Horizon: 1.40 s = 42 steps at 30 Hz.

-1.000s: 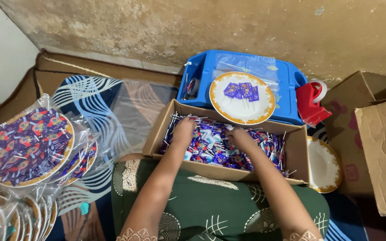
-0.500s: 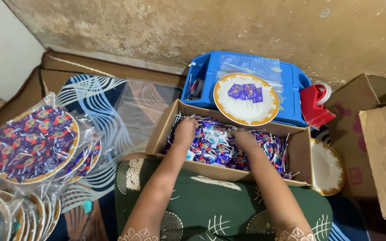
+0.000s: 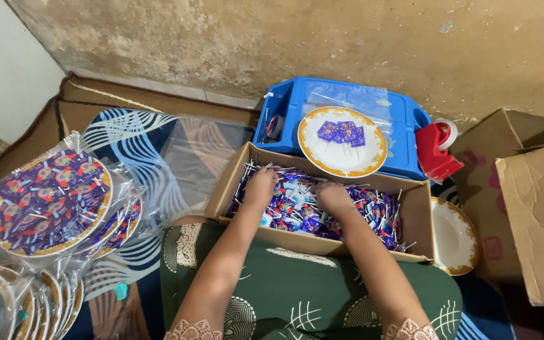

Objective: Arranging lollipops from a bulk box onto a decorative plate in a circular pattern for packaging.

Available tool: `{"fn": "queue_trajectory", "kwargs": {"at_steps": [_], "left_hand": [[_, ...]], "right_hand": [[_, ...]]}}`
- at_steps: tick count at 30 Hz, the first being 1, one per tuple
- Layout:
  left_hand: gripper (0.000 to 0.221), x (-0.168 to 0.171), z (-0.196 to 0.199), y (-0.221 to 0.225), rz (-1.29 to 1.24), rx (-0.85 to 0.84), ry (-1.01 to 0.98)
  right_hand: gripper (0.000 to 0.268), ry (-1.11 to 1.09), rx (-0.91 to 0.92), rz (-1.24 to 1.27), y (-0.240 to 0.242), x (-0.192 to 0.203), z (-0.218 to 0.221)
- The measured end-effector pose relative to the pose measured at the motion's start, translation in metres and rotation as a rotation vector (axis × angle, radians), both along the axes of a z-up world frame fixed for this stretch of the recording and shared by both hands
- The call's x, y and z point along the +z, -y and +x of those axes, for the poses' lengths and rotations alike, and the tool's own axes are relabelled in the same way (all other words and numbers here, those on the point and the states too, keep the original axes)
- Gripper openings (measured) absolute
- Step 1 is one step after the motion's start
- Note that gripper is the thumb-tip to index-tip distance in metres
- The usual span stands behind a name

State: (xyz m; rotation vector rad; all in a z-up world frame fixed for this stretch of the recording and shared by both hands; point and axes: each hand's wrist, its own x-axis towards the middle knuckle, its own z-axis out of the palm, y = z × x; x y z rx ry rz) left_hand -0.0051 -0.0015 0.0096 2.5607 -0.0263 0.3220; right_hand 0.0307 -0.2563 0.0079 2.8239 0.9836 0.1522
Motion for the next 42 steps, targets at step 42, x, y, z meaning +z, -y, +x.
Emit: {"fn": "queue_trajectory", "kwargs": {"at_steps": [42], "left_hand": [[0.007,0.105,0.074,0.039,0.204,-0.174,0.129]], "right_hand": [[0.015,-0.318,-0.600,0.403,0.057,0.014,-0.027]]}}
